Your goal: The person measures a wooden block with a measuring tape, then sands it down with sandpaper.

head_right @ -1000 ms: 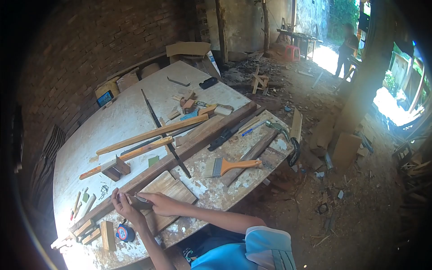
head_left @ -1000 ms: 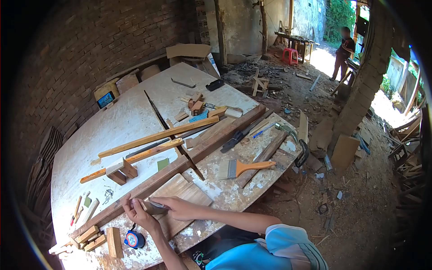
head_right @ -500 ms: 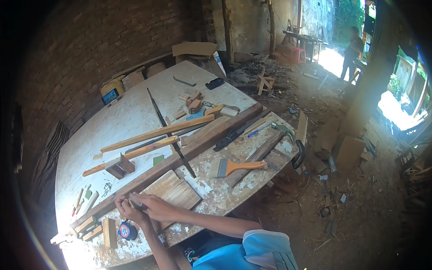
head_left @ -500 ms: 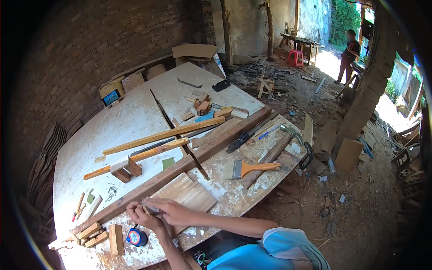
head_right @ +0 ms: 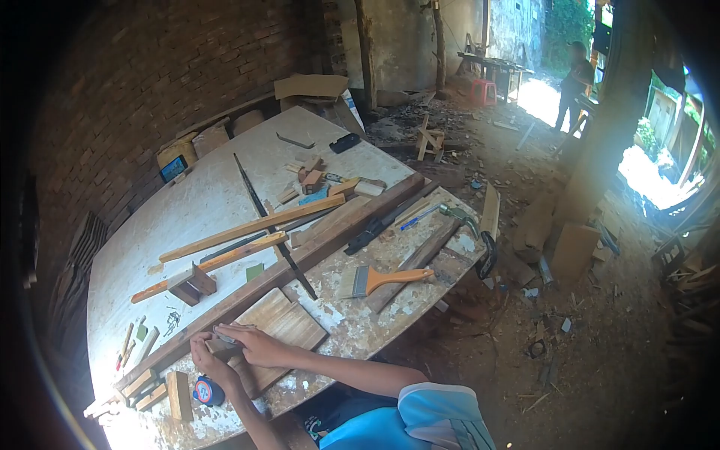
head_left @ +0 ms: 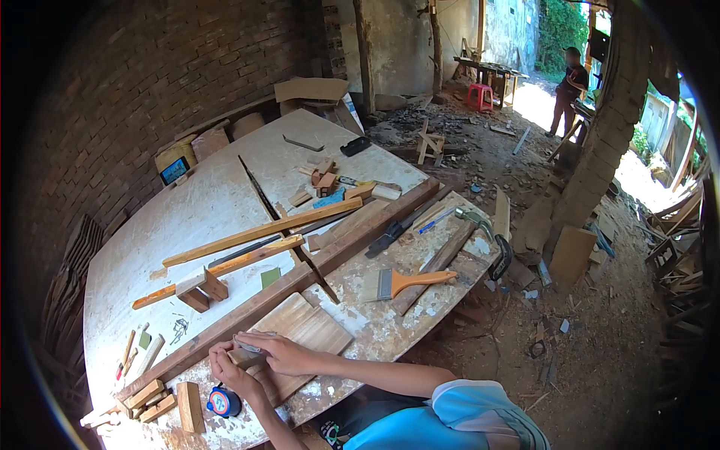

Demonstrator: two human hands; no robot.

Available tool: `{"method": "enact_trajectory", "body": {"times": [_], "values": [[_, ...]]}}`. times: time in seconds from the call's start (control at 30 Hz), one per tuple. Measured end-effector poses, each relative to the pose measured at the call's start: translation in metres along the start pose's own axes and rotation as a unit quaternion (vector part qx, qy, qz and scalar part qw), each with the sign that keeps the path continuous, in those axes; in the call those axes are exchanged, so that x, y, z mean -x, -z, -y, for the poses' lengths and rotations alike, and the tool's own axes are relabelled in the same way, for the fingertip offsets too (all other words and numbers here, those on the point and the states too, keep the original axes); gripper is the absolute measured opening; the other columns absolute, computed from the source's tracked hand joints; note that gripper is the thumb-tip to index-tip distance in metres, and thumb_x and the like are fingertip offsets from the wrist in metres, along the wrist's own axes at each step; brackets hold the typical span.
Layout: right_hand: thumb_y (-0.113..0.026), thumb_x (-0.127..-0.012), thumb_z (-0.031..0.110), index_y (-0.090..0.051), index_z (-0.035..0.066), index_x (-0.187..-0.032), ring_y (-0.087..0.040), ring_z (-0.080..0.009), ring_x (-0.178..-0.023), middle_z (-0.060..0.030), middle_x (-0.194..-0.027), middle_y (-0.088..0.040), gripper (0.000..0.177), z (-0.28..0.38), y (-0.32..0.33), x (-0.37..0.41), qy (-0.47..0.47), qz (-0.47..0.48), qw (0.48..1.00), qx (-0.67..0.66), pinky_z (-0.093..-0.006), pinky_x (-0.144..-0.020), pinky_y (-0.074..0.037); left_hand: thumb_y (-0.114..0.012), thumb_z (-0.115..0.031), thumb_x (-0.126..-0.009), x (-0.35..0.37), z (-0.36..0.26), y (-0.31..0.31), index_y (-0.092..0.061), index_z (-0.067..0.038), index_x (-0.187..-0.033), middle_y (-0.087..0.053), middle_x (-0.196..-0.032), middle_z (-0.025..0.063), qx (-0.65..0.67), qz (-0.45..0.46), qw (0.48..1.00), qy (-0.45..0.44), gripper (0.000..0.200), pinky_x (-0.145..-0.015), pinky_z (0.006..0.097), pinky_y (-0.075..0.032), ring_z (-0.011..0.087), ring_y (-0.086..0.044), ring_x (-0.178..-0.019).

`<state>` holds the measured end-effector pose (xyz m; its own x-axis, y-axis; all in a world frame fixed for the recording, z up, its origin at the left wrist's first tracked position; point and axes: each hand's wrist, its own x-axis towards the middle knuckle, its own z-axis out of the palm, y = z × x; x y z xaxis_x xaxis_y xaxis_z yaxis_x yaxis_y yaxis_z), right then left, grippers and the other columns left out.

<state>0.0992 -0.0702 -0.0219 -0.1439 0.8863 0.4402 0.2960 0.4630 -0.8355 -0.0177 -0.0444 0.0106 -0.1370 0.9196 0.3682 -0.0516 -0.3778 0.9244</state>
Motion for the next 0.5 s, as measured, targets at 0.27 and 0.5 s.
{"method": "enact_trajectory", "body": {"times": [0.27, 0.5], "values": [[-0.042, -0.063, -0.012, -0.037, 0.002, -0.134, -0.035, -0.0328, -0.127, -0.0200, -0.135, -0.040, 0.072, -0.005, -0.001, -0.004, -0.006, 0.018, 1.000, -0.010, -0.0371, -0.106, -0.028, -0.049, -0.021, -0.094, -0.008, 0.013, 0.016, -0.053, -0.004, -0.088, -0.054, -0.072, 0.0031, 0.203, 0.006, 0.977, 0.060, 0.019, -0.065, 0.0229, -0.043, 0.0095, -0.051, -0.068], [-0.042, -0.062, -0.012, -0.039, 0.002, -0.132, -0.036, -0.0324, -0.126, -0.0194, -0.132, -0.043, 0.072, -0.009, -0.007, -0.003, 0.010, 0.009, 1.000, 0.003, -0.0374, -0.106, -0.028, -0.056, -0.018, -0.090, -0.013, 0.023, 0.032, -0.052, -0.005, -0.094, -0.055, -0.071, 0.0033, 0.201, -0.008, 0.978, 0.064, 0.014, -0.066, 0.0261, -0.048, 0.0130, -0.056, -0.067]]}}
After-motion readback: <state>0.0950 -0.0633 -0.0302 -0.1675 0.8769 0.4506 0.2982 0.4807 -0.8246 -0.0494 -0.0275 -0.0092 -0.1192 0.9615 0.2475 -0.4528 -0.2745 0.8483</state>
